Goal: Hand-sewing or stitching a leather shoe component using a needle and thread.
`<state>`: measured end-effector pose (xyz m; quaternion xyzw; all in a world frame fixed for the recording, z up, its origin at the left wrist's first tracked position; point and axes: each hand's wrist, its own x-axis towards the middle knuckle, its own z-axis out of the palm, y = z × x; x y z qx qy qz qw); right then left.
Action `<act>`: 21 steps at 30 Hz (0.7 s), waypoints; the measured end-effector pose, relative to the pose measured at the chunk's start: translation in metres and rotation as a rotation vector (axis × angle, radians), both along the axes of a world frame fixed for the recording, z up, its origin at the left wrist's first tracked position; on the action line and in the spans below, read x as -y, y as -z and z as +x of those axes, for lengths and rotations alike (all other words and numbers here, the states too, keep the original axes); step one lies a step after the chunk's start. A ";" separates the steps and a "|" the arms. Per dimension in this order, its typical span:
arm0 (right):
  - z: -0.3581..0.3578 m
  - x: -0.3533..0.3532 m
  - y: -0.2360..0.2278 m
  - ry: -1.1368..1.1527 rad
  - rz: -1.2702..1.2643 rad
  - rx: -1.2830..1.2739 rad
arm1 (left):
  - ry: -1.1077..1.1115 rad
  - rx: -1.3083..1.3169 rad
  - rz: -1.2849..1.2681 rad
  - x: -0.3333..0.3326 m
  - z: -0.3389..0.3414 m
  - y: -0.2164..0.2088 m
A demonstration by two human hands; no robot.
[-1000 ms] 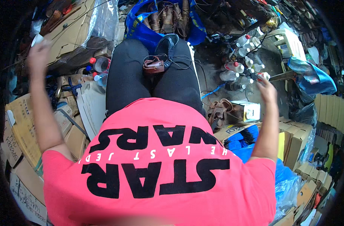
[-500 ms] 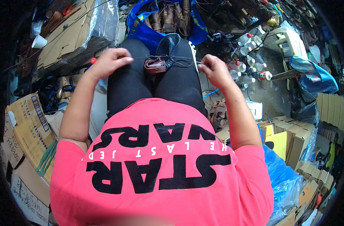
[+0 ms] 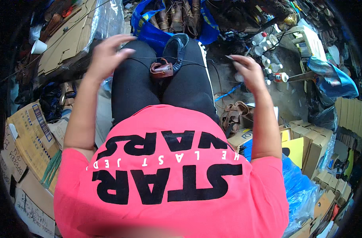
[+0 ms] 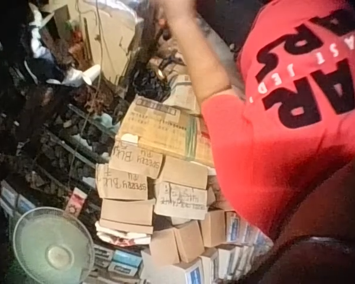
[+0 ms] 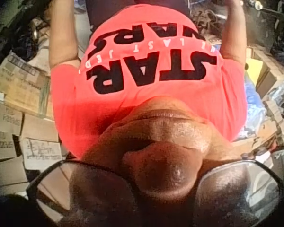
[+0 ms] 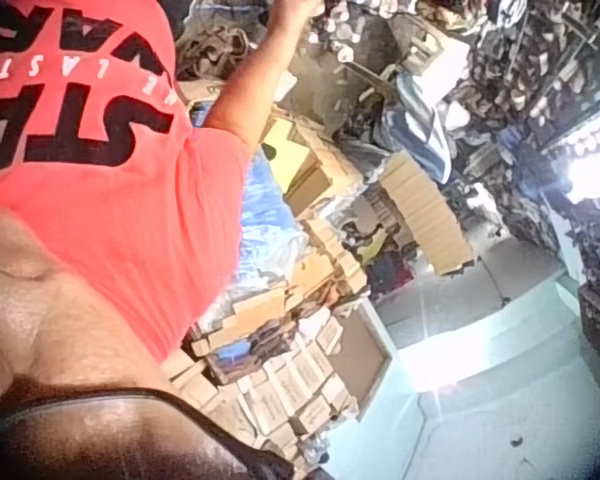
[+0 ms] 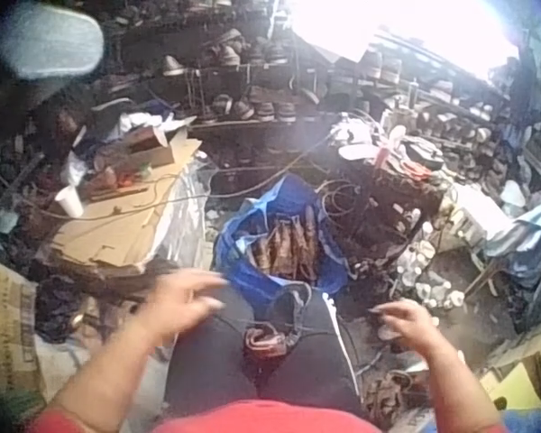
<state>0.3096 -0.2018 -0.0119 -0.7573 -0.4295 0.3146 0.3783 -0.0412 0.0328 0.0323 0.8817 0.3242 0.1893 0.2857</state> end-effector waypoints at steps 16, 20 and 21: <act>-0.063 -0.083 -0.003 -0.502 0.173 0.106 | 0.573 -0.339 -0.176 -0.001 0.119 0.017; -0.077 -0.076 -0.005 -0.452 0.146 0.042 | 0.593 -0.316 -0.427 -0.005 0.114 0.015; -0.078 -0.073 -0.001 -0.416 0.210 0.085 | 0.593 -0.314 -0.427 -0.006 0.113 0.016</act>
